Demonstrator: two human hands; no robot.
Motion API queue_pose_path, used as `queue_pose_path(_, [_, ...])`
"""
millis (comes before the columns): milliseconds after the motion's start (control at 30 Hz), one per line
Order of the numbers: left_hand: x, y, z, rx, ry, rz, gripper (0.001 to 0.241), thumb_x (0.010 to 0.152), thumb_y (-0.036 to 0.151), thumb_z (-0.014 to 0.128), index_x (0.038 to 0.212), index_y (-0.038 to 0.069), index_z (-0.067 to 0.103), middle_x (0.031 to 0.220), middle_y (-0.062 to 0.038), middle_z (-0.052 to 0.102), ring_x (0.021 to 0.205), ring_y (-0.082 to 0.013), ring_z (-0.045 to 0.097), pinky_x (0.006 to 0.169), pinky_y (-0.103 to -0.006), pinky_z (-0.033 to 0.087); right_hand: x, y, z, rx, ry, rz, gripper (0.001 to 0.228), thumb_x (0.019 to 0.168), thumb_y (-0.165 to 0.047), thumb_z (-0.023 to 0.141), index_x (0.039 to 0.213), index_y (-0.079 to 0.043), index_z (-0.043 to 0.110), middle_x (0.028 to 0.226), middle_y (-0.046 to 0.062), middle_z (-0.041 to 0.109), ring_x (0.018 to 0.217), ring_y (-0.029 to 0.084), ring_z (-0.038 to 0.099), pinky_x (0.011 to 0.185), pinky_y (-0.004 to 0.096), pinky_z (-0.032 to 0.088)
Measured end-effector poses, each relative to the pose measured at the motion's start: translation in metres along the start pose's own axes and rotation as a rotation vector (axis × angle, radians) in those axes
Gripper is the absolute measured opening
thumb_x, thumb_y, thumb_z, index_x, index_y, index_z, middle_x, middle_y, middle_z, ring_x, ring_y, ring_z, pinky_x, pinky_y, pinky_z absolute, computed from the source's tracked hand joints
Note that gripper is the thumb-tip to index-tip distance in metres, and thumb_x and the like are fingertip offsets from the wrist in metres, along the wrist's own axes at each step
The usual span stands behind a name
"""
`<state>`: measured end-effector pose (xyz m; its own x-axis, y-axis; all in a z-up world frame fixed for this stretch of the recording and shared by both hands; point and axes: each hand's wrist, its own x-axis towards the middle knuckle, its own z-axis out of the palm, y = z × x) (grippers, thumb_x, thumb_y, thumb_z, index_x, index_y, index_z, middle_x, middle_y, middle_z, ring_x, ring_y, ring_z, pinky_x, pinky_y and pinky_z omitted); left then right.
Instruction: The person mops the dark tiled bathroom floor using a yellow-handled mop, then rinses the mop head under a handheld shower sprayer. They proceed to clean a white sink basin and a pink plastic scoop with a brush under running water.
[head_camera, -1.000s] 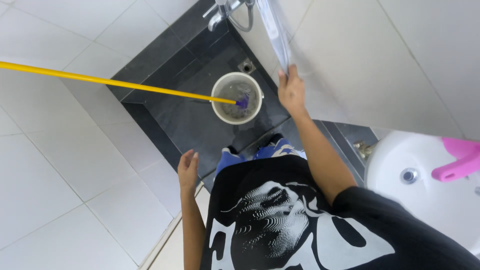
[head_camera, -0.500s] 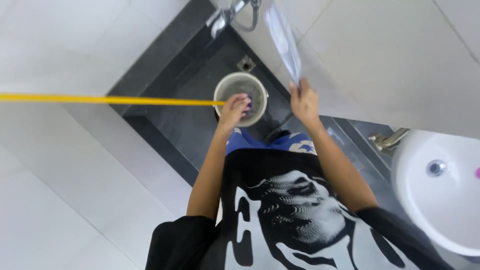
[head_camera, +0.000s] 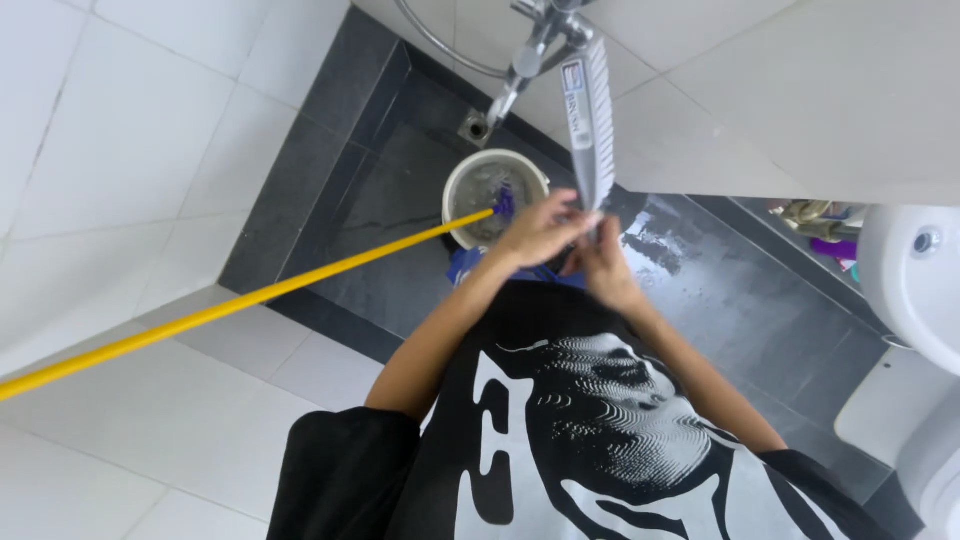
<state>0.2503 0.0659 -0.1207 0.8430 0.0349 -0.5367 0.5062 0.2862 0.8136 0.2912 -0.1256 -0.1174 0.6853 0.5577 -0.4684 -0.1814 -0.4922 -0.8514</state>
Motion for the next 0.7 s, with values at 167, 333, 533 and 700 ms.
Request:
queue_pose_path(167, [0.008, -0.065, -0.009, 0.284, 0.176, 0.439, 0.059, 0.102, 0.037, 0.069, 0.141, 0.001, 0.043, 0.118, -0.023, 0.072, 0.105, -0.0347, 0.072, 0.087, -0.0459, 0.055, 0.024, 0.003, 0.051, -0.231, -0.183, -0.479, 0.05, 0.096, -0.005, 0.061, 0.138, 0.01, 0.039, 0.118, 0.029, 0.062, 0.108, 0.038, 0.065, 0.091, 0.047, 0.056])
queue_pose_path(333, [-0.031, -0.076, -0.113, 0.601, 0.379, 0.137, 0.042, 0.102, 0.045, 0.062, 0.122, 0.008, 0.058, 0.083, -0.015, 0.075, 0.075, -0.0354, 0.075, 0.066, -0.0472, 0.057, 0.053, -0.075, 0.069, -0.922, -0.516, -0.245, 0.042, 0.089, -0.028, 0.075, 0.123, -0.007, 0.062, 0.109, 0.018, 0.071, 0.098, 0.038, 0.07, 0.085, 0.048, 0.055])
queue_pose_path(533, [-0.055, -0.066, -0.239, 0.305, 0.751, 0.352, 0.049, 0.102, 0.048, 0.065, 0.117, 0.001, 0.071, 0.09, -0.014, 0.077, 0.082, -0.0237, 0.077, 0.071, -0.0372, 0.056, 0.051, 0.01, 0.046, -0.588, -0.387, -0.171, 0.039, 0.09, -0.029, 0.071, 0.122, -0.008, 0.062, 0.112, 0.017, 0.073, 0.097, 0.03, 0.074, 0.082, 0.041, 0.059])
queue_pose_path(700, [0.039, -0.003, -0.27, 0.451, 0.612, 0.387, 0.056, 0.102, 0.055, 0.055, 0.117, 0.004, 0.071, 0.083, -0.016, 0.076, 0.075, -0.032, 0.075, 0.066, -0.0428, 0.057, 0.03, 0.037, 0.027, -0.727, -0.262, 0.096, 0.036, 0.092, -0.03, 0.069, 0.121, -0.009, 0.064, 0.098, 0.014, 0.077, 0.088, 0.032, 0.075, 0.078, 0.042, 0.059])
